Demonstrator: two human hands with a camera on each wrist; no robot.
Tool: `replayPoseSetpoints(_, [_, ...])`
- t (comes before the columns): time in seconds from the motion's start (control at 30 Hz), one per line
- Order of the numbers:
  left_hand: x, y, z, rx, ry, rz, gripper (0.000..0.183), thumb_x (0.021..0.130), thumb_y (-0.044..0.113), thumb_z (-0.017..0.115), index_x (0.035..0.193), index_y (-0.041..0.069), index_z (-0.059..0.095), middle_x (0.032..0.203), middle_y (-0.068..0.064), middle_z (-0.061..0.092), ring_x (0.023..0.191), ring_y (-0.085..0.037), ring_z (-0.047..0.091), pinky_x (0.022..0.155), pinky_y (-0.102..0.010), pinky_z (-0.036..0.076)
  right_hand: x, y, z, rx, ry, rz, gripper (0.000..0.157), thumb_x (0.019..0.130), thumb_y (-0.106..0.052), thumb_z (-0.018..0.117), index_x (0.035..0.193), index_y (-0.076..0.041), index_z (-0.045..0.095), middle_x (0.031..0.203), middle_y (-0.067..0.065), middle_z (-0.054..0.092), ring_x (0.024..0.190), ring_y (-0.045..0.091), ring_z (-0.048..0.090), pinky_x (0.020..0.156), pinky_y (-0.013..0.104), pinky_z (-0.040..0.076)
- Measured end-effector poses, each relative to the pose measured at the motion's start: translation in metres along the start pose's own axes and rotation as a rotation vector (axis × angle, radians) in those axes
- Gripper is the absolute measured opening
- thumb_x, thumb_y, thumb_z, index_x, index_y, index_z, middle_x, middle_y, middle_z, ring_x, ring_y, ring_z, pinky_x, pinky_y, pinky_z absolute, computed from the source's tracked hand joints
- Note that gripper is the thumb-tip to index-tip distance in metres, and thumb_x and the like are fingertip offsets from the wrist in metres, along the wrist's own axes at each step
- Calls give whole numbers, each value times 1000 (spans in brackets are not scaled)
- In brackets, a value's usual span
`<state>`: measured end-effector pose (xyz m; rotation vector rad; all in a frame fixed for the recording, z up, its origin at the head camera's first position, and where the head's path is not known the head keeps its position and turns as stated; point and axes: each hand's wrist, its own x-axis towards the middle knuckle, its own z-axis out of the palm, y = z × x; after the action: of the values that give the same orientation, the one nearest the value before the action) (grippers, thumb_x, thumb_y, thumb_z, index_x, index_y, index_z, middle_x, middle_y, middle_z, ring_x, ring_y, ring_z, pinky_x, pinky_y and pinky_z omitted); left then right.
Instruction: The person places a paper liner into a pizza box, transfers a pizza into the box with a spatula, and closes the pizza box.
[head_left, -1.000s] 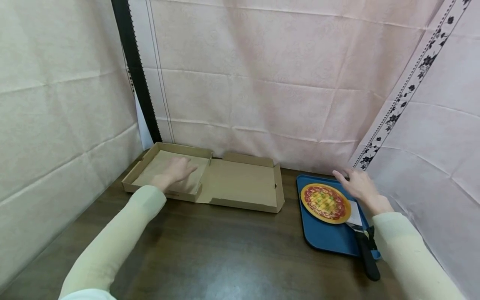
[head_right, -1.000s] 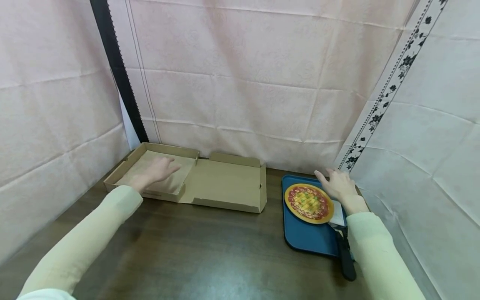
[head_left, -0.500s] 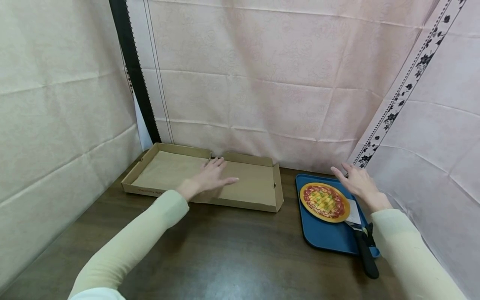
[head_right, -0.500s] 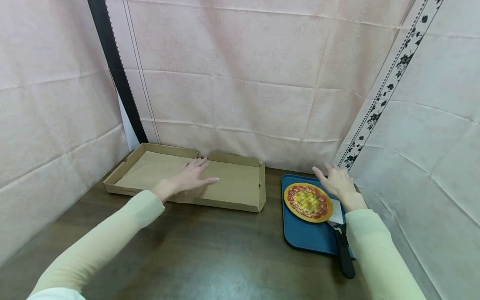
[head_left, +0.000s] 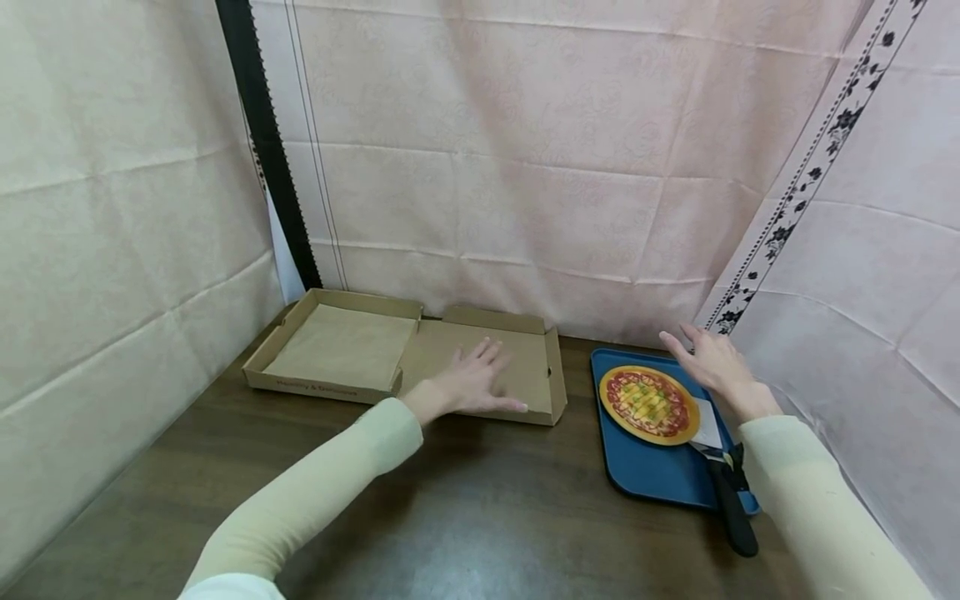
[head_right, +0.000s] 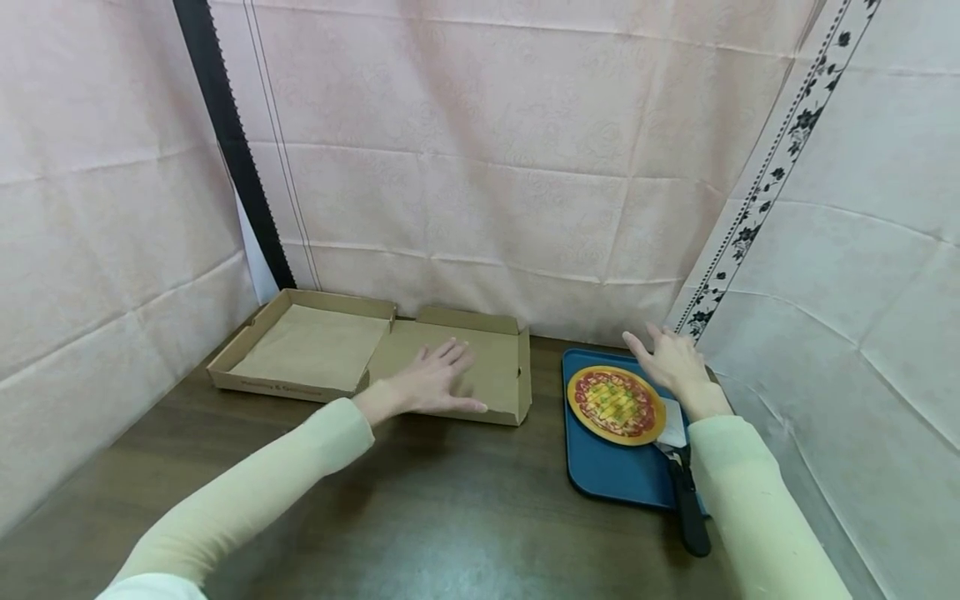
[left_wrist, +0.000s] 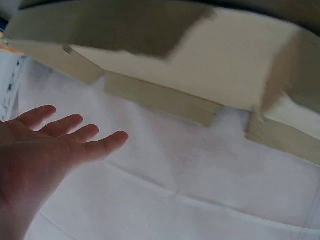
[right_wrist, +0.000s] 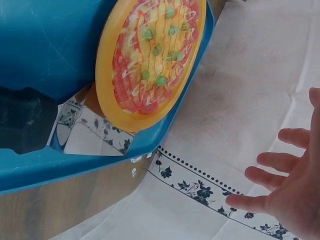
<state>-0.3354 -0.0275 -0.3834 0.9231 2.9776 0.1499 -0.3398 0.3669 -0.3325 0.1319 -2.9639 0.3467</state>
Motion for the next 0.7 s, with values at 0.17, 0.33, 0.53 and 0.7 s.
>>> replayPoseSetpoints(0.17, [7, 21, 14, 11, -17, 46, 99, 77, 85, 41, 155, 27, 21, 164, -9, 8, 152, -32, 3, 113, -69, 12, 0, -3, -1, 4, -1, -6, 83, 99, -61, 26, 148, 6, 28, 143, 39, 36, 128, 56, 37, 103, 67, 32])
replayPoseSetpoints(0.33, [15, 40, 24, 26, -38, 74, 99, 76, 87, 41, 154, 30, 22, 165, -5, 7, 152, -29, 1, 114, -68, 12, 1, -4, 0, 9, -4, -17, 82, 99, -61, 26, 148, 5, 29, 143, 38, 37, 126, 56, 40, 102, 67, 33])
replayPoseSetpoints(0.53, [24, 62, 33, 67, -58, 113, 102, 75, 88, 39, 155, 29, 18, 164, -5, 9, 152, -28, 4, 115, -67, 14, 2, -5, 0, 9, -4, -10, 82, 99, -61, 26, 149, 4, 28, 144, 38, 36, 126, 57, 39, 103, 68, 33])
replayPoseSetpoints(0.7, [31, 79, 43, 118, -53, 123, 104, 74, 90, 36, 156, 28, 17, 165, -4, 8, 153, -25, 4, 118, -63, 11, 2, -9, 0, 20, -11, -11, 82, 99, -61, 25, 149, 4, 27, 145, 38, 34, 127, 57, 37, 104, 68, 31])
